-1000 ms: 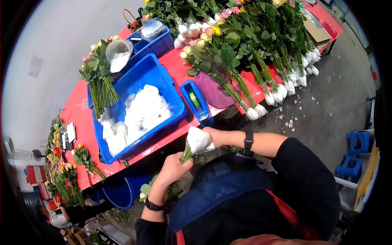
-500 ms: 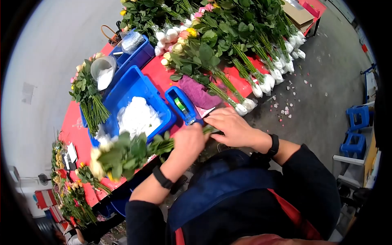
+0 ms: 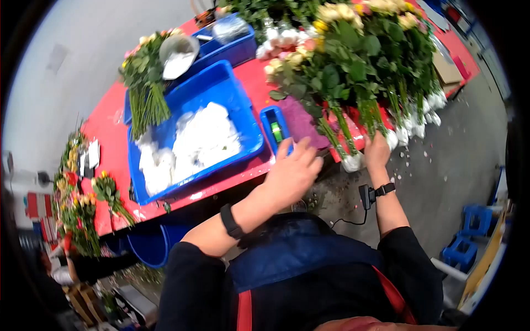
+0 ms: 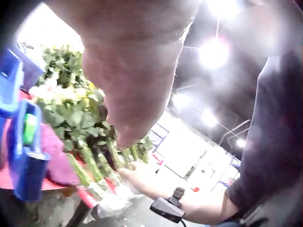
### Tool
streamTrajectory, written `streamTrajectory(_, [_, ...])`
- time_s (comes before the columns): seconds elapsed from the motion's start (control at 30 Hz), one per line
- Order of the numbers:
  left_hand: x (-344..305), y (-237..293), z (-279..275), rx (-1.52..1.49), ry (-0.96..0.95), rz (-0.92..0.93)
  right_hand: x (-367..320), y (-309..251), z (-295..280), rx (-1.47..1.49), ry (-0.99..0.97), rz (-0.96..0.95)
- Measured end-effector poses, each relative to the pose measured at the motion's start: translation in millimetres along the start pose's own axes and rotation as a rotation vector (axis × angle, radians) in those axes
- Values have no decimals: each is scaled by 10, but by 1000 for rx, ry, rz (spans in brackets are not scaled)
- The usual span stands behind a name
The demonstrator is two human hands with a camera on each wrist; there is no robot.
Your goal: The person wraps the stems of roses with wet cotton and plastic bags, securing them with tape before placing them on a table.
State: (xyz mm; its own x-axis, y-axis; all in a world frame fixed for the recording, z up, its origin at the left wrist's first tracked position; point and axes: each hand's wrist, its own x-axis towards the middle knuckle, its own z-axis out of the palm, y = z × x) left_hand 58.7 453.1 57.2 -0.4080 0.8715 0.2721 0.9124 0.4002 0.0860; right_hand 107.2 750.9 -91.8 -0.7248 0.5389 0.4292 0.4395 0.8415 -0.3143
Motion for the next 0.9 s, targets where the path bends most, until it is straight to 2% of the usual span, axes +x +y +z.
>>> streamTrajectory(0.07, [-517, -235, -24, -44, -61, -182, 35, 28, 183, -96, 2, 22])
streamTrajectory(0.13, [-1073, -467, -59, -49, -47, -354, 12, -28, 314, -148, -170, 91])
streamTrajectory(0.17, [-1378, -567, -73, -45, -26, -446, -7, 57, 410, -125, -211, 27])
streamTrajectory(0.2, [-1695, -674, -92, -64, 37, -542, 20, 18, 404, -117, -349, 135])
streamTrajectory(0.23, [-2031, -784, -132, -71, 104, -650, -19, 60, 439, -47, -279, 55])
streamTrajectory(0.27, [-2360, -882, -205, -100, 166, -804, 34, 136, 474, -85, -356, 24])
streamTrajectory(0.3, [-2735, -1030, -218, -64, 332, -855, 106, 260, 543, -6, -423, 20])
streamTrajectory(0.33, [-3078, -1159, -335, -64, 428, -986, 175, 422, 625, -66, -440, 11])
streamTrajectory(0.37, [-3419, -1288, -454, -61, 531, -1102, 233, 347, 538, -76, -437, 31])
streamTrajectory(0.4, [-3789, -1422, -557, 5, 557, -1254, 298, 449, 546, -198, -291, -130])
streamTrajectory(0.47, [-4572, -1774, -673, 141, 576, -1498, 346, -89, 168, -286, -371, -34])
streamTrajectory(0.5, [-4980, -2008, -688, 214, 569, -1592, 262, -496, -39, -355, -295, -67])
streamTrajectory(0.53, [-5405, -2268, -681, 221, 566, -1676, 292, -385, 68, -429, -242, -137])
streamTrajectory(0.6, [-6035, -2748, -706, 194, 530, -1849, 216, -843, -25, -444, -272, -215])
streamTrajectory(0.67, [-6414, -3141, -748, 200, 467, -2030, 39, -1403, -67, -423, -277, -316])
streamTrajectory(0.77, [-6799, -3656, -693, 202, 372, -2291, -334, -2565, -134, -178, -460, -402])
streamTrajectory(0.8, [-6922, -3801, -645, 129, 370, -2367, -506, -2923, -144, -108, -466, -498])
streamTrajectory(0.87, [-7006, -3976, -757, -14, 218, -2396, -802, -3566, -159, -29, -486, -706])
streamTrajectory(0.9, [-7062, -4031, -791, -87, 136, -2408, -988, -4001, -248, 23, -520, -737])
